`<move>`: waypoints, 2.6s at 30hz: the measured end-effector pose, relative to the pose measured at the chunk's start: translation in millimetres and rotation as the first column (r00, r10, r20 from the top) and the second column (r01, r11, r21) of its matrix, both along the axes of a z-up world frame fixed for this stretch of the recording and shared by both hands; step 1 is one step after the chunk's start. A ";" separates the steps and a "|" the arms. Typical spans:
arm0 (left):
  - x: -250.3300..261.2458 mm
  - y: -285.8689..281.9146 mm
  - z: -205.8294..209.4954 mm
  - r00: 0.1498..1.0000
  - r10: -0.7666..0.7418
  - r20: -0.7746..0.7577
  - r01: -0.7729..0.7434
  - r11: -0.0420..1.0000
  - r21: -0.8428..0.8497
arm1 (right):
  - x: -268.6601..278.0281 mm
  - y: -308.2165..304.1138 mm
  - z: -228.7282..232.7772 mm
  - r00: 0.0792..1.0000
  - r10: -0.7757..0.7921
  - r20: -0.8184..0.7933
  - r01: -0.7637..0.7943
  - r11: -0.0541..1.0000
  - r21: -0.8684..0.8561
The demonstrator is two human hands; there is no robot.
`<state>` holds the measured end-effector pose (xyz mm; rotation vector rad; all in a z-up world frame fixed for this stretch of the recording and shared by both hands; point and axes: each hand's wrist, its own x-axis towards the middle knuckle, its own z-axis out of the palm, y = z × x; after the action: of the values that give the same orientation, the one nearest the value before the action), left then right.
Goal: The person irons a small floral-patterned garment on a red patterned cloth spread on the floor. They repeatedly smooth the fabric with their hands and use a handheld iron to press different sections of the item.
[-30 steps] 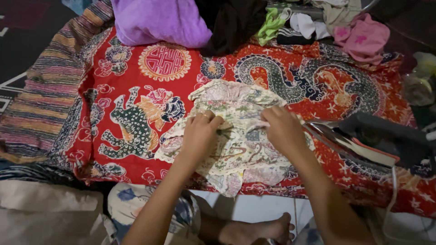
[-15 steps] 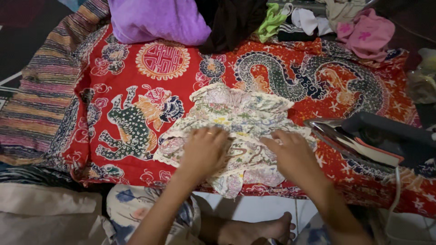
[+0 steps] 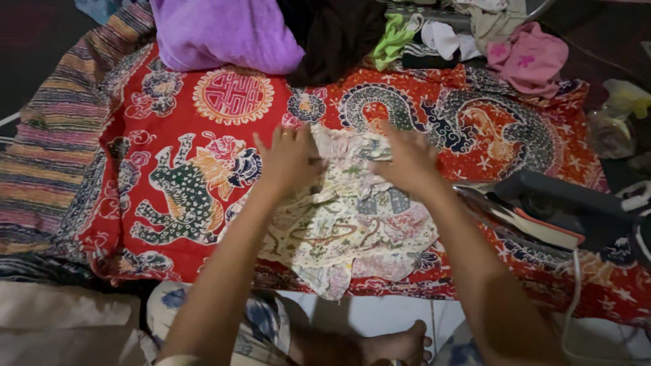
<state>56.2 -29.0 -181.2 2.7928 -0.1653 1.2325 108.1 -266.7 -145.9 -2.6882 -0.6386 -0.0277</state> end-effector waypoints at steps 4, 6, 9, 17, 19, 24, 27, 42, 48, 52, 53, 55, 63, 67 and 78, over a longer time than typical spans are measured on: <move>-4.2 9.9 29.1 0.711 -0.135 -0.691 -0.021 0.977 -0.212 | -2.5 9.6 8.6 0.988 -0.046 -0.145 0.016 0.980 -0.199; -31.3 8.7 30.7 0.740 -0.165 -0.652 0.101 0.986 -0.135 | -19.7 -10.8 1.9 0.996 0.084 -0.038 -0.088 0.985 -0.145; -72.0 9.8 17.9 0.720 -0.497 -0.485 0.294 0.851 -0.435 | -40.9 -48.4 -13.9 0.924 0.271 -0.270 -0.297 0.953 -0.059; -87.9 -2.3 7.3 0.636 -0.370 -0.677 -0.154 0.799 -0.582 | -51.0 -30.8 -21.2 0.963 0.052 -0.264 0.035 0.948 0.316; -81.4 -7.9 21.5 0.567 -0.439 -0.697 -0.248 0.716 -0.653 | -59.7 -5.6 -10.0 0.919 -0.083 -0.384 0.147 0.979 0.140; -49.5 5.8 58.2 0.715 -0.677 -0.175 -0.046 0.205 -0.978 | -34.2 -7.7 27.6 0.778 -0.068 -0.625 0.516 0.638 0.572; 2.8 15.0 97.6 0.778 -0.615 -0.130 -0.057 0.138 -0.989 | 3.1 -40.9 67.7 0.852 0.157 -0.499 0.454 0.253 0.854; -2.0 3.8 81.1 0.688 -0.632 -0.356 -0.160 0.346 -0.925 | -55.0 -85.5 30.2 0.985 -0.057 -0.162 0.152 0.722 0.675; -41.1 11.2 -0.3 0.622 -0.599 -0.505 -0.319 0.396 -0.861 | -97.7 -66.1 -47.2 0.943 -0.126 -0.308 0.276 0.812 0.515; -56.8 21.4 -12.0 0.704 -0.546 -0.454 -0.346 0.294 -0.891 | -109.4 -60.3 -37.2 0.915 -0.154 -0.372 0.307 0.864 0.398; -62.0 23.7 -10.6 0.721 -0.548 -0.423 -0.369 0.213 -0.905 | -113.6 -59.0 -33.0 0.925 -0.101 -0.367 0.261 0.869 0.419; -69.6 23.9 -3.6 0.699 -0.439 -0.565 -0.441 0.358 -0.823 | -125.0 -54.2 -24.7 0.911 -0.011 -0.412 0.181 0.909 0.376; -100.7 -30.2 -5.6 0.947 0.131 -0.293 -0.225 0.922 -0.314 | -144.9 -56.4 5.1 0.875 0.055 -0.481 0.124 0.935 0.333; -88.7 -98.8 -14.2 0.925 -0.184 -0.333 0.080 0.949 -0.304 | -99.3 -114.5 23.9 0.967 -0.202 0.155 0.151 0.946 0.288; -85.2 -136.8 -49.6 0.825 -0.389 -0.410 0.217 0.887 -0.407 | 3.3 -251.6 14.5 0.959 -0.269 -0.089 0.232 0.927 -0.293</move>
<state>-29.0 -165.8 -230.7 2.5275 -0.3156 0.4152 111.4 -518.3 -131.4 -2.9989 -0.2708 0.1797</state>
